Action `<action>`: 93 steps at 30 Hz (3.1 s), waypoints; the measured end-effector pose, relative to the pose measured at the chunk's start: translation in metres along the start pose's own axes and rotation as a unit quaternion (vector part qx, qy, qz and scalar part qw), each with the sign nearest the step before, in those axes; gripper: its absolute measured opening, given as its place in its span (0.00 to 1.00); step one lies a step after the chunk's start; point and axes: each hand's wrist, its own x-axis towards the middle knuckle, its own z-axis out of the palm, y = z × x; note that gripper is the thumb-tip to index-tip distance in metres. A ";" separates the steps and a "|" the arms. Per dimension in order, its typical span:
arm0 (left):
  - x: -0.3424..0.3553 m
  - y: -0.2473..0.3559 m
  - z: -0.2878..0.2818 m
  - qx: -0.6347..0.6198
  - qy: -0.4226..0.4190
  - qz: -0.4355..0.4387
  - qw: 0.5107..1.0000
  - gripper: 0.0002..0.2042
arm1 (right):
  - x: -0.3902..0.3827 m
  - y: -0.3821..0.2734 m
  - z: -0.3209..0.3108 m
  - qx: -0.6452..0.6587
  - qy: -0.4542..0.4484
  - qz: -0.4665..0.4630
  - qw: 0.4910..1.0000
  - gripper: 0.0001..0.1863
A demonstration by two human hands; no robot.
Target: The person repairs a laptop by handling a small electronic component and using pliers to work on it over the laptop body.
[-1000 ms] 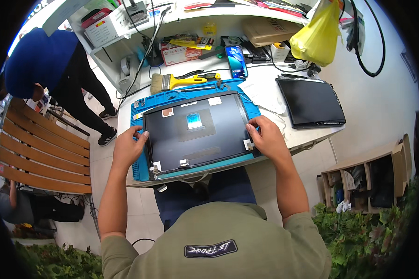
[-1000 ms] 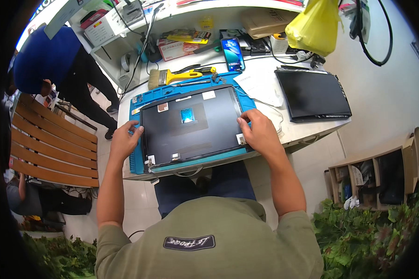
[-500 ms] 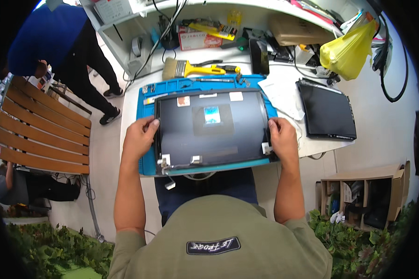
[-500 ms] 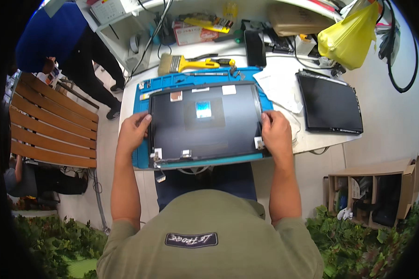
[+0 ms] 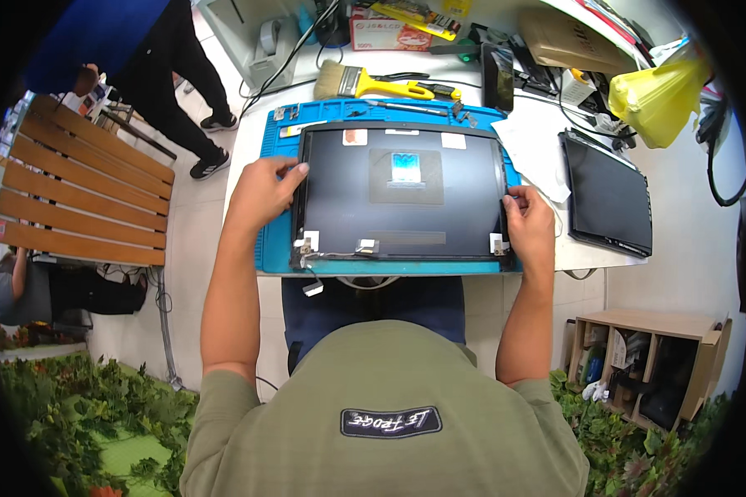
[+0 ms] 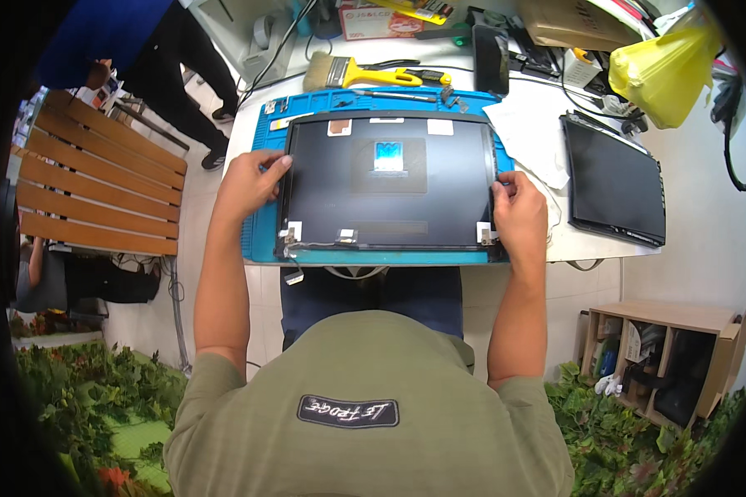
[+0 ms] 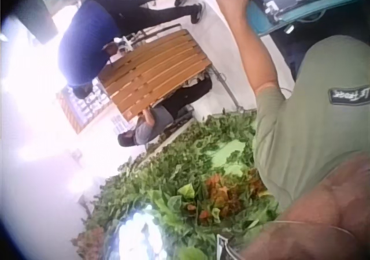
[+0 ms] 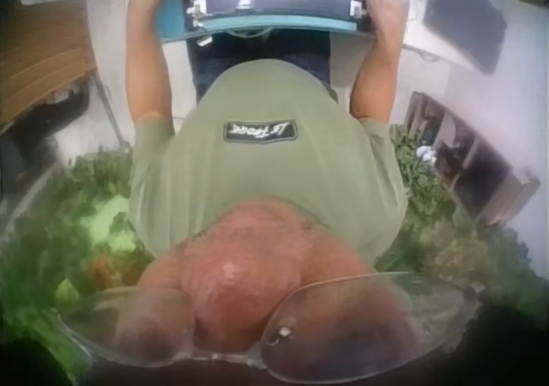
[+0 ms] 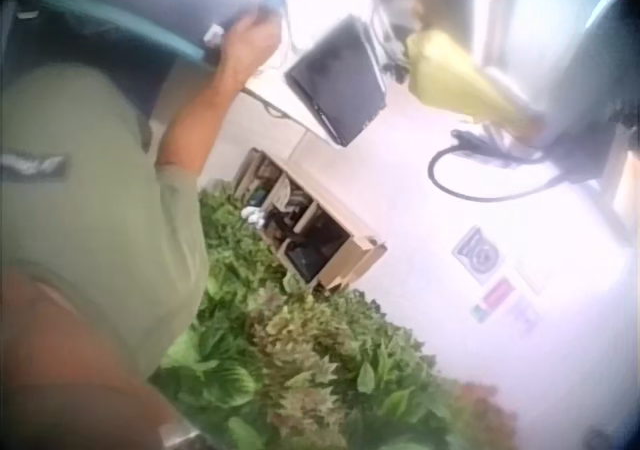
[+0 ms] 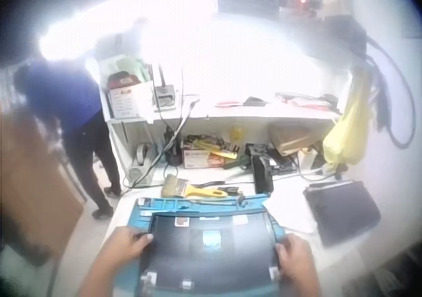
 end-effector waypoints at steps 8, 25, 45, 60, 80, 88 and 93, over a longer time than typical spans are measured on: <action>-0.001 -0.005 -0.007 -0.035 -0.037 -0.004 0.999 0.26 | 0.003 0.013 0.003 0.059 -0.015 -0.001 0.998 0.11; 0.035 0.061 0.002 0.028 -0.046 0.208 0.977 0.16 | -0.031 -0.018 -0.027 0.039 0.047 -0.086 0.994 0.09; 0.131 0.183 0.147 0.008 -0.043 0.255 0.966 0.12 | -0.110 -0.015 -0.047 0.181 -0.012 -0.095 0.979 0.06; -0.098 0.122 0.114 -0.553 -0.225 0.102 0.796 0.07 | -0.103 -0.065 0.017 0.592 -0.049 -0.091 0.800 0.06; -0.099 0.089 0.082 -0.424 -0.182 0.133 0.877 0.08 | -0.098 -0.082 0.013 0.452 -0.169 -0.096 0.871 0.08; -0.107 0.080 0.070 -0.188 -0.140 0.244 0.941 0.10 | -0.104 -0.086 0.011 0.451 -0.256 -0.050 0.854 0.13; -0.113 0.073 0.076 -0.297 -0.195 0.174 0.918 0.11 | -0.109 -0.076 0.017 0.380 -0.213 -0.148 0.888 0.11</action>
